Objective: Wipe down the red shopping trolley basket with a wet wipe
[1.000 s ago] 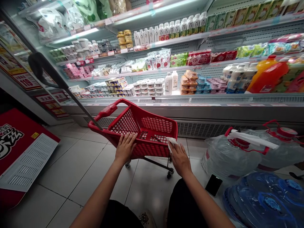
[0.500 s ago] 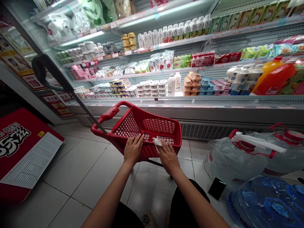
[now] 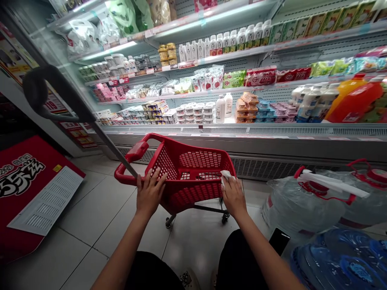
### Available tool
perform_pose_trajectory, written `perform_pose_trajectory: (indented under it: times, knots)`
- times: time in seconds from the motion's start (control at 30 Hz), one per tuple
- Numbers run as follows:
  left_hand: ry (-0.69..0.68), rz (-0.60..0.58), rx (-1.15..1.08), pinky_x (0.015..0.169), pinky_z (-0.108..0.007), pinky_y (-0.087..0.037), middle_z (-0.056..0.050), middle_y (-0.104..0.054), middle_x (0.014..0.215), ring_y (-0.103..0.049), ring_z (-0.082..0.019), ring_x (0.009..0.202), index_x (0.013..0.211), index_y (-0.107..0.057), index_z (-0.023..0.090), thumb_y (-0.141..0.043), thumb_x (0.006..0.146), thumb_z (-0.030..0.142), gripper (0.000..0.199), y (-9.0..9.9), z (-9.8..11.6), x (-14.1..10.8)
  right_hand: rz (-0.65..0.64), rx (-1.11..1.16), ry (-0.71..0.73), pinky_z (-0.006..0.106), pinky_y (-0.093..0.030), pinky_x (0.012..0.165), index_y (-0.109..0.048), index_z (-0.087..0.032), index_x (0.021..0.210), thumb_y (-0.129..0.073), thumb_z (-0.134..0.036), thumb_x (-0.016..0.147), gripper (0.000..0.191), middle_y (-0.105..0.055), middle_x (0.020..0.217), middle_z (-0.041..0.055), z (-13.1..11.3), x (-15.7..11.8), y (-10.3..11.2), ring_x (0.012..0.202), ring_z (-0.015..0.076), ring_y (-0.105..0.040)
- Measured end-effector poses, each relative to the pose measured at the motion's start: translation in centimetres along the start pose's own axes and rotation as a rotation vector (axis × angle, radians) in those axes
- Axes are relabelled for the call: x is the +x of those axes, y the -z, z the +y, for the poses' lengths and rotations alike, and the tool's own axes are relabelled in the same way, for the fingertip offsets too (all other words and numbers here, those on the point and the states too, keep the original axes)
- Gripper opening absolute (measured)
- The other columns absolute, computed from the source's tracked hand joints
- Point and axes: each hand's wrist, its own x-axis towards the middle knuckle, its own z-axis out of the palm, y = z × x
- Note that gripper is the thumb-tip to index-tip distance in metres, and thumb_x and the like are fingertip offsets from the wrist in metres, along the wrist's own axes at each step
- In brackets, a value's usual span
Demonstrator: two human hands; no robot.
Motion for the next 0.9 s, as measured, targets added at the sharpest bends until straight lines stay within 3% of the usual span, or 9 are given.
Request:
perform_pose_trajectory:
  times: [0.17, 0.3, 0.4, 0.47, 0.57, 0.73, 0.83, 0.9]
  knots:
    - [-0.017, -0.012, 0.036, 0.123, -0.05, -0.031, -0.005, -0.069, 0.137, -0.06, -0.029, 0.128, 0.141, -0.063, 0.028, -0.046, 0.1, 0.014, 0.047, -0.3, -0.6, -0.3, -0.016, 0.037, 0.19, 0.054, -0.023, 0.127, -0.036, -0.015, 0.161, -0.034, -0.03, 0.108, 0.055, -0.048, 0.158, 0.0147, -8.0, 1.2, -0.7, 0.15, 0.0295, -0.036]
    - [0.007, 0.001, 0.035, 0.12, -0.048, -0.037, -0.006, -0.066, 0.142, -0.061, -0.028, 0.125, 0.151, -0.053, 0.024, -0.044, 0.101, 0.014, 0.052, -1.0, 0.2, 0.0, -0.04, 0.15, 0.309, 0.051, -0.025, 0.127, -0.03, -0.015, 0.163, -0.037, -0.03, 0.108, 0.058, -0.041, 0.163, 0.0118, -16.1, 2.2, -1.5, 0.155, 0.0279, -0.028]
    - [0.002, 0.012, 0.026, 0.12, -0.047, -0.037, -0.008, -0.06, 0.149, -0.058, -0.028, 0.132, 0.155, -0.047, 0.019, -0.04, 0.102, 0.015, 0.053, -1.0, 0.4, 0.1, -0.033, 0.21, 0.373, 0.05, -0.026, 0.127, -0.026, -0.016, 0.164, -0.036, -0.03, 0.108, 0.058, -0.04, 0.164, 0.0101, -18.8, 2.8, -1.7, 0.155, 0.0261, -0.027]
    - [-0.044, 0.016, 0.013, 0.122, -0.045, -0.033, -0.009, -0.054, 0.155, -0.052, -0.026, 0.14, 0.157, -0.043, 0.017, -0.04, 0.103, 0.015, 0.054, -0.7, 0.1, -0.2, -0.039, 0.214, 0.402, 0.05, -0.025, 0.128, -0.023, -0.019, 0.165, -0.036, -0.029, 0.108, 0.059, -0.04, 0.164, 0.0084, -17.9, 2.9, -1.6, 0.154, 0.0248, -0.03]
    - [-0.082, 0.037, -0.003, 0.127, -0.045, -0.025, -0.009, -0.044, 0.162, -0.039, -0.025, 0.151, 0.16, -0.035, 0.019, -0.044, 0.103, 0.019, 0.058, 0.1, -0.9, -1.3, -0.058, 0.154, 0.384, 0.05, -0.023, 0.128, -0.023, -0.023, 0.165, -0.036, -0.026, 0.108, 0.059, -0.042, 0.163, 0.0068, -13.6, 2.5, -1.3, 0.153, 0.0241, -0.033]
    - [0.105, 0.32, 0.039, 0.126, -0.061, -0.018, -0.015, -0.031, 0.166, -0.028, -0.036, 0.154, 0.155, -0.044, 0.026, -0.059, 0.098, 0.027, 0.059, 1.1, -3.7, -2.9, -0.049, 0.039, 0.247, 0.052, -0.021, 0.128, -0.025, -0.026, 0.165, -0.032, -0.027, 0.109, 0.056, -0.043, 0.163, 0.0058, -6.5, 1.6, -0.9, 0.153, 0.0246, -0.034]
    - [0.128, 0.318, -0.021, 0.124, -0.065, -0.02, -0.018, -0.025, 0.167, -0.023, -0.041, 0.155, 0.153, -0.046, 0.024, -0.062, 0.095, 0.029, 0.06, 1.6, -4.2, -2.4, -0.03, 0.041, 0.161, 0.053, -0.024, 0.127, -0.027, -0.025, 0.164, -0.03, -0.03, 0.109, 0.055, -0.045, 0.161, 0.0072, -5.8, 1.7, -1.4, 0.152, 0.0254, -0.035]
    - [0.13, 0.263, -0.053, 0.124, -0.063, -0.023, -0.018, -0.038, 0.16, -0.031, -0.039, 0.151, 0.155, -0.042, 0.023, -0.059, 0.095, 0.027, 0.062, 1.7, -3.8, -1.8, -0.015, 0.065, 0.123, 0.054, -0.026, 0.126, -0.03, -0.025, 0.163, -0.028, -0.031, 0.11, 0.054, -0.046, 0.16, 0.0084, -7.0, 2.0, -1.8, 0.152, 0.0264, -0.036]
